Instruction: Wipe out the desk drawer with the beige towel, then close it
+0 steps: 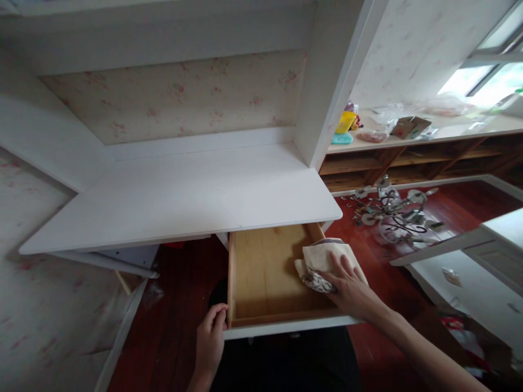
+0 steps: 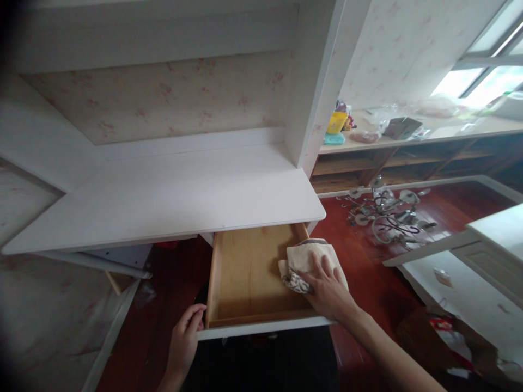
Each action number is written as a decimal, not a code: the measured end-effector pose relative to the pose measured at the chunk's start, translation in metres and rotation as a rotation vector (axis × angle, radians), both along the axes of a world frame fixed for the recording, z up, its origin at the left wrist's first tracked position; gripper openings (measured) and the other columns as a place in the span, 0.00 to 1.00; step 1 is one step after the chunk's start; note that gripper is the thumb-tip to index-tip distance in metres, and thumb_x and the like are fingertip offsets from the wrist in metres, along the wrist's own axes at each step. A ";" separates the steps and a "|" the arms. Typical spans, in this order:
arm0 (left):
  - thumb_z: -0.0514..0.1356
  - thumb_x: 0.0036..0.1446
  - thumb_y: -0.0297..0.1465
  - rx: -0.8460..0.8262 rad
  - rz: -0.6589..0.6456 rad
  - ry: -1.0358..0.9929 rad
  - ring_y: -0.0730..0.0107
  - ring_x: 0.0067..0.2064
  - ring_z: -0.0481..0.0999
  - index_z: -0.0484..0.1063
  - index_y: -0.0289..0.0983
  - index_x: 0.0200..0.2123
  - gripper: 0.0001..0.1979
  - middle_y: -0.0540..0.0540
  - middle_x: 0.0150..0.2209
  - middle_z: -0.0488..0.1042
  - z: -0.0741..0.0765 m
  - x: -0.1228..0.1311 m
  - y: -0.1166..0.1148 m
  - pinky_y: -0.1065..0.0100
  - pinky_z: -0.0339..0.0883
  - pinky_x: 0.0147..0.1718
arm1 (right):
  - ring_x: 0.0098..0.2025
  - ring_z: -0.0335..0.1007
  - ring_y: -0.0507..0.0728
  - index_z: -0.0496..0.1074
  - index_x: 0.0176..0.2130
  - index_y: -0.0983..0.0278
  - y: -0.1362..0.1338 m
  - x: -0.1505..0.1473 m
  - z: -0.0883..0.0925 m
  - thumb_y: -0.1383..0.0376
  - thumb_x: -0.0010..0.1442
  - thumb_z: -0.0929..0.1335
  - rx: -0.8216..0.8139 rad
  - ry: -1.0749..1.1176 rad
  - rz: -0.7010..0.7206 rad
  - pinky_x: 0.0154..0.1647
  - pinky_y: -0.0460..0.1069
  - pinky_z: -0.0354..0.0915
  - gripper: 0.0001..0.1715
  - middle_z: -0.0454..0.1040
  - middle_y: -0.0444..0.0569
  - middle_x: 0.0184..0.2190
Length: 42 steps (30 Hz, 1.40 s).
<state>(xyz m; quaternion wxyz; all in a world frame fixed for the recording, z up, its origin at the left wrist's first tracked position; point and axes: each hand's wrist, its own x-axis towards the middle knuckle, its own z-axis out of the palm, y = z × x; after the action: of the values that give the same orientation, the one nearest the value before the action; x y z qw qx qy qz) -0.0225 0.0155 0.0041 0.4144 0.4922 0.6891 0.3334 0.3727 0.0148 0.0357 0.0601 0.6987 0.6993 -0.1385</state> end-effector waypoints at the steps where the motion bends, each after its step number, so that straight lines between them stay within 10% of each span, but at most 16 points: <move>1: 0.55 0.50 0.54 0.001 0.011 -0.009 0.68 0.26 0.69 0.76 0.36 0.34 0.27 0.48 0.25 0.72 -0.001 0.001 0.000 0.70 0.64 0.27 | 0.67 0.30 0.82 0.63 0.60 0.47 0.004 0.001 -0.001 0.56 0.57 0.67 0.009 -0.011 -0.003 0.57 0.75 0.48 0.32 0.36 0.50 0.70; 30: 0.53 0.53 0.43 -0.063 -0.090 0.029 0.66 0.31 0.72 0.73 0.38 0.27 0.16 0.48 0.27 0.73 0.007 -0.001 -0.002 0.71 0.65 0.31 | 0.62 0.54 0.66 0.65 0.58 0.53 0.130 -0.030 -0.032 0.73 0.61 0.57 0.196 -0.074 0.349 0.61 0.75 0.27 0.30 0.65 0.52 0.59; 42: 0.53 0.50 0.44 -0.044 -0.002 -0.005 0.69 0.26 0.67 0.71 0.38 0.25 0.16 0.49 0.24 0.68 0.009 0.007 -0.004 0.72 0.61 0.26 | 0.56 0.62 0.67 0.63 0.60 0.51 0.167 -0.017 -0.030 0.72 0.63 0.55 0.085 -0.146 0.350 0.54 0.68 0.51 0.30 0.66 0.56 0.58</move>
<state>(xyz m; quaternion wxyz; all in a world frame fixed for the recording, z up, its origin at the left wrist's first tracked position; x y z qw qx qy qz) -0.0151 0.0118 0.0130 0.4273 0.4826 0.6948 0.3191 0.3560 0.1821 0.0054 0.1042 0.5766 0.8091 -0.0450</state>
